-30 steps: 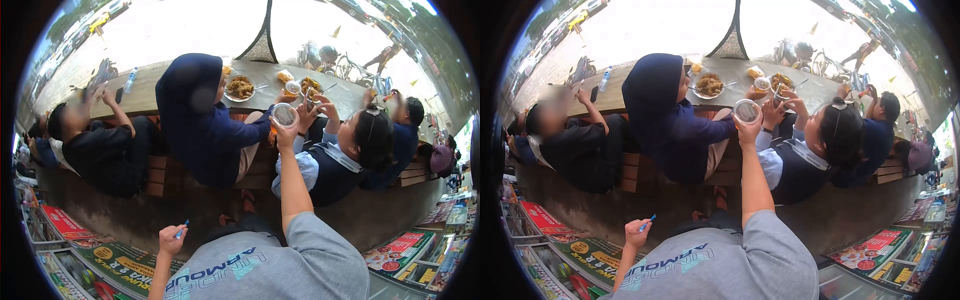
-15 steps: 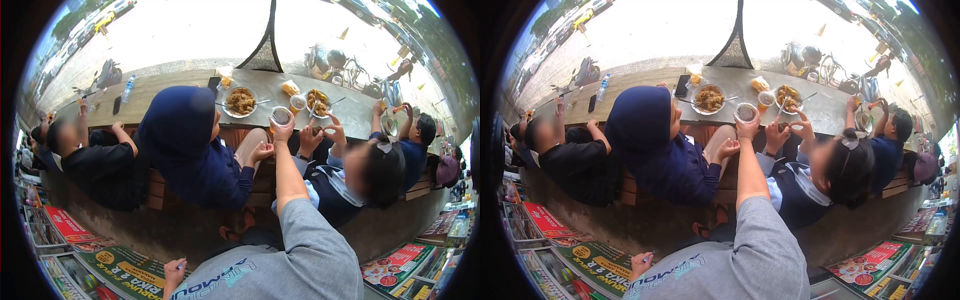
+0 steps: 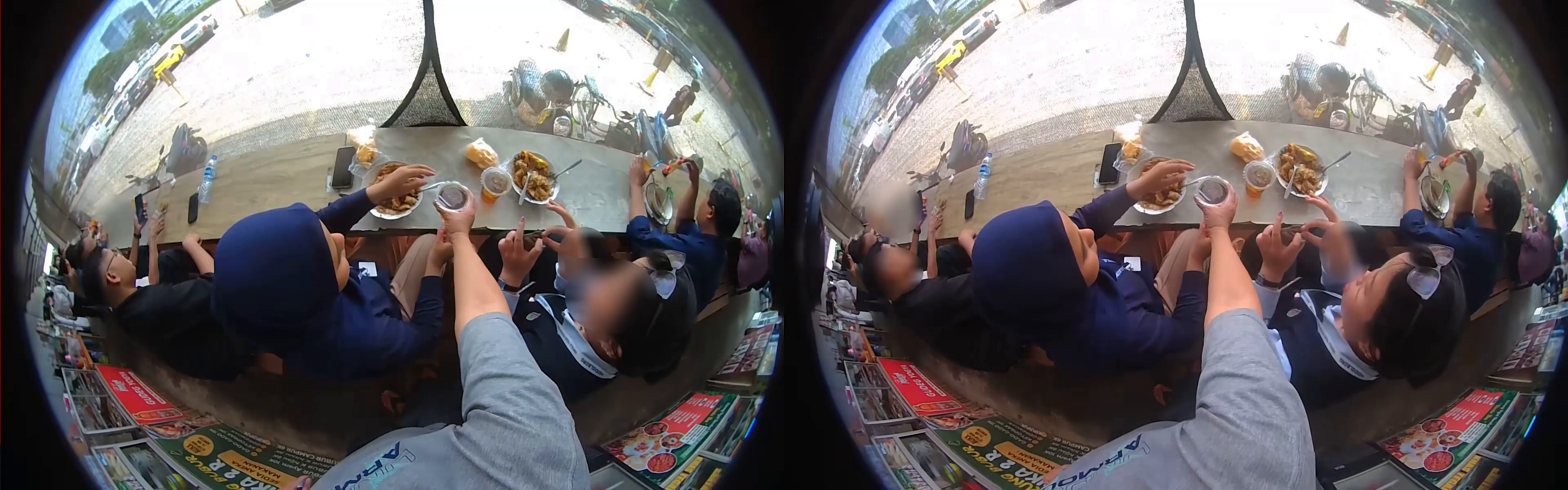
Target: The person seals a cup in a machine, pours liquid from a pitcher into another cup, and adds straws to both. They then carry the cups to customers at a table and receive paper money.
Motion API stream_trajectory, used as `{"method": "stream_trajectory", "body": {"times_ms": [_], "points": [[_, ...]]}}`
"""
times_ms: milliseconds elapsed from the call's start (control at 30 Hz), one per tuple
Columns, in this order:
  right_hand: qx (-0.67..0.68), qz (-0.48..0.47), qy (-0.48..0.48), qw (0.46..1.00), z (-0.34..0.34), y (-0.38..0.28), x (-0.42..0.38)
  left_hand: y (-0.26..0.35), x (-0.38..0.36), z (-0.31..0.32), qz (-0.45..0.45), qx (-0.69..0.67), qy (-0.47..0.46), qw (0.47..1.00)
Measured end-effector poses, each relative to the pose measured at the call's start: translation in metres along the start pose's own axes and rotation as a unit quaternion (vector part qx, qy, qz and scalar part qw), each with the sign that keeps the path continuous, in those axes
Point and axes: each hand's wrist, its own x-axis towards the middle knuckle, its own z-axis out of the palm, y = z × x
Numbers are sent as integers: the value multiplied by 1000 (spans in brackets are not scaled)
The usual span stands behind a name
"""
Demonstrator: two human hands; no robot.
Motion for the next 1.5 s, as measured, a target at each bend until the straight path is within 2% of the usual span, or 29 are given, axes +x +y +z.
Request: {"method": "stream_trajectory", "body": {"times_ms": [167,467,667,800,900,1000,1067,1267,1333,1400,1433,1467,1500], "points": [[-69,4,8,998,9,0,13,13,14,-5,23,27,13,999],[-54,-42,16,998,24,34,32,41,21,-6,57,65,43,995],[-79,-49,5,996,13,15,21,58,19,-6,92,84,45,991],[-59,19,-70,996,1,21,19,68,20,-4,122,88,62,987],[-44,51,-108,992,-6,35,20,94,32,-3,196,82,87,973],[-72,71,-122,987,-26,-15,4,112,37,-1,247,74,110,960],[-136,104,-121,978,-40,-47,-8,117,38,1,278,45,83,956],[-124,64,-61,988,-62,-63,-35,121,30,0,363,57,45,929],[-119,81,-60,988,-94,-128,-85,147,22,-6,431,28,-9,902],[69,-13,-98,993,-131,-169,-150,193,12,-12,462,-26,-20,886],[84,-71,-210,972,-166,-211,-197,215,11,-14,467,-52,-37,882],[81,-89,-319,940,-201,-262,-245,238,11,-18,471,-78,-54,877],[35,-96,-546,832,-256,-314,-309,269,7,-23,459,-157,-79,871]]}}
